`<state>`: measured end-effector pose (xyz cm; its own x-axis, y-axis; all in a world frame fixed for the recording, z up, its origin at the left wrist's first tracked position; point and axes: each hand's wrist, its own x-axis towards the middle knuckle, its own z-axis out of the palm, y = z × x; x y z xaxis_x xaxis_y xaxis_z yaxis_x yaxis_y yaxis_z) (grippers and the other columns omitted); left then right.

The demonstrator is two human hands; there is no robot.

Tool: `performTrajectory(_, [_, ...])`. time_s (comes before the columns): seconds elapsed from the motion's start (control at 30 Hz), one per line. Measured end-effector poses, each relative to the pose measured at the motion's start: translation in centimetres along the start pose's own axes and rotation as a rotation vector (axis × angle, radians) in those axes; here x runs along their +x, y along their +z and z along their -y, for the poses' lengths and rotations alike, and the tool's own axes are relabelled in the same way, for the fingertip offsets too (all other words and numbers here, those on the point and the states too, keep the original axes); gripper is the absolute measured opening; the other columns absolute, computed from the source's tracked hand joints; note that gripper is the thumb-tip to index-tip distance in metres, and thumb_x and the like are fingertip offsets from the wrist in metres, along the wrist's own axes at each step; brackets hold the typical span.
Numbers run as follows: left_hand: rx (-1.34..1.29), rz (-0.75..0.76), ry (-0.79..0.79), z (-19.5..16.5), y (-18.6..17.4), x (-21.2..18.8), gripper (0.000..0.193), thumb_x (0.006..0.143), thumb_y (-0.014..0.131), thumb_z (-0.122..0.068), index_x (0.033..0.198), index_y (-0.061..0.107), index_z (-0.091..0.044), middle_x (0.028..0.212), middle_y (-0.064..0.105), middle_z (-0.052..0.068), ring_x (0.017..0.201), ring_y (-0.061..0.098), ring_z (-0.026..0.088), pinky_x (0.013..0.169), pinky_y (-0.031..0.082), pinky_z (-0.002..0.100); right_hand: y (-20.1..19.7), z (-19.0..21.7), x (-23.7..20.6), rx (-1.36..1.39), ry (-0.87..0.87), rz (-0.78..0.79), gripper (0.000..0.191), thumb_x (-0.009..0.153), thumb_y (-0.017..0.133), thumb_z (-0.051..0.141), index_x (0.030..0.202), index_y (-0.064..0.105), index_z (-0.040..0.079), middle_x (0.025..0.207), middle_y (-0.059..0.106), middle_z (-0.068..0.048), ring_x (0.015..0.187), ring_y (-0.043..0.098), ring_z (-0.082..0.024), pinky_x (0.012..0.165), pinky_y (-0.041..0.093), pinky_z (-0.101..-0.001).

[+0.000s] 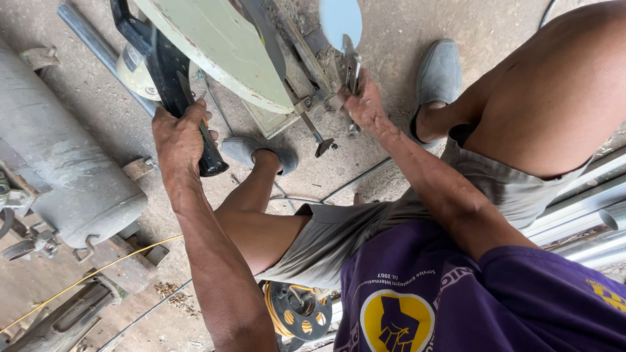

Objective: The person uses a bench grinder to smooth the edges of circular metal discs. They hold each disc with pliers against the spinning wheel, rotate it to grind all edges, then place the finished disc on the floor before picking up the next one.

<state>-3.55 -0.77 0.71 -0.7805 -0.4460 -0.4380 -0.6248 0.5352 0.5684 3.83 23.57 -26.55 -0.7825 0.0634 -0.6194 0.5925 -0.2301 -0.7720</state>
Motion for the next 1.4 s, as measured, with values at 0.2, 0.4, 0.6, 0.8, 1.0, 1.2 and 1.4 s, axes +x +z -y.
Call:
performTrajectory(0.2, [-0.022,0.001,-0.004,0.2,0.0,-0.2,0.037,0.093,0.071,-0.018,0.119,0.056,0.003,0.089,0.071,0.012,0.058,0.067,0.016,0.045,0.057,0.027,0.9,-0.4,1.6,-0.002,0.098,0.335,0.056,0.084,0.084,0.015,0.13,0.06,-0.009,0.107,0.079,-0.018,0.079,0.079,-0.018,0.065,0.068,-0.0277])
performTrajectory(0.4, [-0.07,0.01,-0.016,-0.5,-0.1,0.3,0.032,0.089,0.072,-0.016,0.11,0.057,0.002,0.084,0.071,0.011,0.054,0.065,0.017,0.042,0.054,0.027,3.6,-2.1,2.5,1.009,-0.35,0.877,0.08,0.088,0.088,0.017,0.149,0.043,-0.011,0.122,0.066,-0.018,0.09,0.069,-0.012,0.076,0.057,-0.0264])
performTrajectory(0.6, [-0.054,-0.006,-0.017,0.0,-0.4,0.5,0.033,0.089,0.073,-0.02,0.109,0.056,0.001,0.082,0.071,0.01,0.055,0.065,0.017,0.042,0.054,0.026,5.2,-0.7,3.1,-0.627,-0.233,0.21,0.062,0.077,0.082,0.021,0.123,0.054,-0.009,0.092,0.074,-0.025,0.083,0.076,-0.031,0.073,0.059,-0.0377])
performTrajectory(0.8, [-0.068,0.008,-0.01,0.3,-0.8,0.7,0.032,0.089,0.072,-0.019,0.109,0.057,0.001,0.083,0.071,0.009,0.056,0.067,0.015,0.044,0.056,0.025,4.4,0.6,1.7,-0.617,-0.297,0.213,0.066,0.071,0.077,0.015,0.129,0.051,-0.004,0.087,0.073,-0.022,0.075,0.073,-0.034,0.069,0.059,-0.0402])
performTrajectory(1.0, [-0.042,-0.001,-0.01,0.5,-0.9,0.5,0.034,0.09,0.07,-0.019,0.112,0.055,0.002,0.082,0.071,0.009,0.057,0.069,0.015,0.046,0.059,0.025,2.4,0.2,1.2,-0.874,-0.061,0.332,0.054,0.075,0.077,0.014,0.121,0.054,-0.002,0.083,0.071,-0.017,0.074,0.071,-0.028,0.069,0.059,-0.038])
performTrajectory(1.2, [-0.057,0.032,0.031,0.9,-1.4,0.5,0.036,0.092,0.071,-0.018,0.111,0.056,0.008,0.083,0.069,0.013,0.057,0.068,0.017,0.046,0.059,0.026,0.6,1.5,0.0,-1.044,-0.087,0.382,0.052,0.079,0.08,0.017,0.122,0.054,0.005,0.08,0.061,-0.012,0.064,0.059,-0.022,0.054,0.054,-0.0358])
performTrajectory(1.4, [-0.023,0.029,0.055,3.0,-2.2,1.0,0.03,0.093,0.07,-0.021,0.098,0.06,0.006,0.082,0.069,0.015,0.057,0.072,0.018,0.049,0.064,0.025,-3.0,2.7,0.7,-1.228,-0.383,0.49,0.046,0.07,0.06,0.02,0.113,0.057,0.004,0.088,0.068,-0.01,0.064,0.053,-0.017,0.061,0.053,-0.0353])
